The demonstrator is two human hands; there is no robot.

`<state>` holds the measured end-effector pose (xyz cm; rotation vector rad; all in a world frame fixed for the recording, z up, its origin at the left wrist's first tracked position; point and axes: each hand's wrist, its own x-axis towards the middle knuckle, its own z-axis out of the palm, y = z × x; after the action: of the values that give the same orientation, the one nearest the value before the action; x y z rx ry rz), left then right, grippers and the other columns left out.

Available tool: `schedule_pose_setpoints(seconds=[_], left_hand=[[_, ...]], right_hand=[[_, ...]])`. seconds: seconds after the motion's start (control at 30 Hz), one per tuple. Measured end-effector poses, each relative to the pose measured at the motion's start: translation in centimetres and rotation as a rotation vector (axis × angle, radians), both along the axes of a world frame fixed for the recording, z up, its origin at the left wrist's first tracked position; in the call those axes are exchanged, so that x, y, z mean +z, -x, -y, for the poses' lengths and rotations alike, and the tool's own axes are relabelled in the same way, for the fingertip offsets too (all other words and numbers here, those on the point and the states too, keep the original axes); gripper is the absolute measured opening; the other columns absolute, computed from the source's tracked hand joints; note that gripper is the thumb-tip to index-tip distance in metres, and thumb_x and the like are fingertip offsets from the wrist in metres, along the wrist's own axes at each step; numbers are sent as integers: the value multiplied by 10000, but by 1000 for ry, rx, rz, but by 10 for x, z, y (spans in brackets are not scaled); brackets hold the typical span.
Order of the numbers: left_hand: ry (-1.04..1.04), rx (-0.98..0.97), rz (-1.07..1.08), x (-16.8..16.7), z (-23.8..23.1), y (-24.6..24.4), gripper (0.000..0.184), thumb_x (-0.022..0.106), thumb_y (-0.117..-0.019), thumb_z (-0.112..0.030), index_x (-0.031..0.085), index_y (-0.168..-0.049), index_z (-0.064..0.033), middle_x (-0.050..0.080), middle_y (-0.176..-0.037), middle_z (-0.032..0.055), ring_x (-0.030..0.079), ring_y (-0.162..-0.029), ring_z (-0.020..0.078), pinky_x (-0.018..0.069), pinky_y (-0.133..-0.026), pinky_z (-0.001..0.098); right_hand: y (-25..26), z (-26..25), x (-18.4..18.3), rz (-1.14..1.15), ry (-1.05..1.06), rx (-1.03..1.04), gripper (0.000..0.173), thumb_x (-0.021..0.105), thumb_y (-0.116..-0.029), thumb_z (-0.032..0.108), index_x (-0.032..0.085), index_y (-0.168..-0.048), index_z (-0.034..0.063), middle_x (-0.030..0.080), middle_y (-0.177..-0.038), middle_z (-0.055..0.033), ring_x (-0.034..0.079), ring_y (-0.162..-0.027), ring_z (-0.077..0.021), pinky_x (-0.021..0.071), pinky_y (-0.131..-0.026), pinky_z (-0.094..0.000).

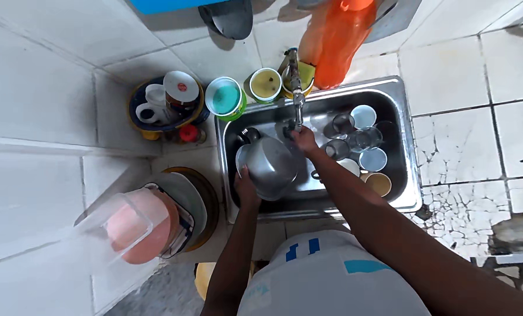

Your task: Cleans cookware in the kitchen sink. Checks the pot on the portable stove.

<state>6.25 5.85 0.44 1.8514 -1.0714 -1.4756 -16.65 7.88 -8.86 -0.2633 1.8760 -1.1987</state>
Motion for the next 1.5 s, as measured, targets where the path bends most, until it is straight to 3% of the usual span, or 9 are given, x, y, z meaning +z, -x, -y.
schedule_pose_setpoints(seconds=[0.3, 0.4, 0.7, 0.83, 1.03, 1.13, 1.27, 1.37, 1.5], left_hand=[[-58, 15, -84, 8, -22, -19, 418, 479, -1102, -307, 575, -1365, 3, 651, -1282, 186, 658, -1147, 225, 550, -991, 419], [-77, 36, -124, 9, -27, -27, 430, 476, -1102, -311, 557, -1386, 2, 647, -1297, 185, 659, -1156, 229, 553, -997, 423], [-68, 10, -167, 14, -27, -35, 467, 447, -1106, -351, 549, -1385, 10, 645, -1294, 181, 651, -1166, 221, 555, -998, 429], [-52, -100, -148, 12, -19, -23, 447, 460, -1104, -310, 533, -1400, 16, 638, -1288, 201, 648, -1156, 225, 549, -998, 413], [121, -633, -96, 43, -13, 8, 390, 758, -913, -100, 619, -1242, 59, 719, -1057, 120, 689, -958, 96, 576, -894, 292], [250, -1205, 162, 52, -15, 10, 464, 713, -930, -424, 694, -1169, -28, 733, -980, 99, 703, -926, 181, 574, -885, 443], [400, -1662, 369, 49, -16, 32, 384, 605, -1015, -375, 684, -1202, -49, 717, -1081, 177, 693, -1022, 351, 534, -914, 582], [559, -1741, 551, 17, -10, 48, 300, 585, -1017, -173, 673, -1280, -61, 683, -1272, 176, 639, -1200, 362, 449, -1066, 557], [851, -1695, 563, -39, 7, 43, 200, 614, -966, -101, 734, -1125, -78, 727, -1156, 136, 656, -1155, 350, 417, -1089, 577]], right_hand=[[-6, 10, 29, -257, -260, 140, 408, 605, -1002, 171, 554, -1345, -44, 572, -1346, -299, 599, -1230, -430, 502, -1028, -576], [-20, 3, 41, -430, -390, 624, 452, 560, -1030, 191, 523, -1394, -74, 529, -1410, -344, 539, -1307, -495, 468, -1048, -634], [-32, 53, 147, -952, 137, 651, 354, 625, -992, 135, 638, -1322, 8, 624, -1365, -196, 564, -1319, -385, 516, -1045, -513], [-4, 81, 181, -1038, 53, 665, 787, 734, -935, 348, 359, -1612, 201, 223, -1708, -124, 193, -1544, -477, 392, -1155, -590], [-34, 4, 159, -1014, 401, 707, 353, 595, -1027, 252, 695, -1287, 35, 659, -1376, -147, 555, -1369, -336, 428, -1167, -491], [-34, -51, 137, -888, 396, 801, 298, 603, -1033, 295, 750, -1161, 71, 747, -1161, -99, 689, -1140, -269, 528, -1042, -481], [-27, -90, 109, -707, 219, 867, 517, 436, -1090, 434, 741, -993, 28, 737, -950, -143, 712, -961, -297, 549, -936, -521], [-23, -91, 95, -622, -41, 995, 580, 280, -1115, 416, 677, -1185, -1, 716, -1111, -239, 674, -1125, -407, 471, -1031, -600], [-29, -87, 85, -577, -221, 1060, 405, 464, -1068, 254, 595, -1360, 6, 651, -1272, -273, 587, -1251, -458, 393, -1110, -621]])
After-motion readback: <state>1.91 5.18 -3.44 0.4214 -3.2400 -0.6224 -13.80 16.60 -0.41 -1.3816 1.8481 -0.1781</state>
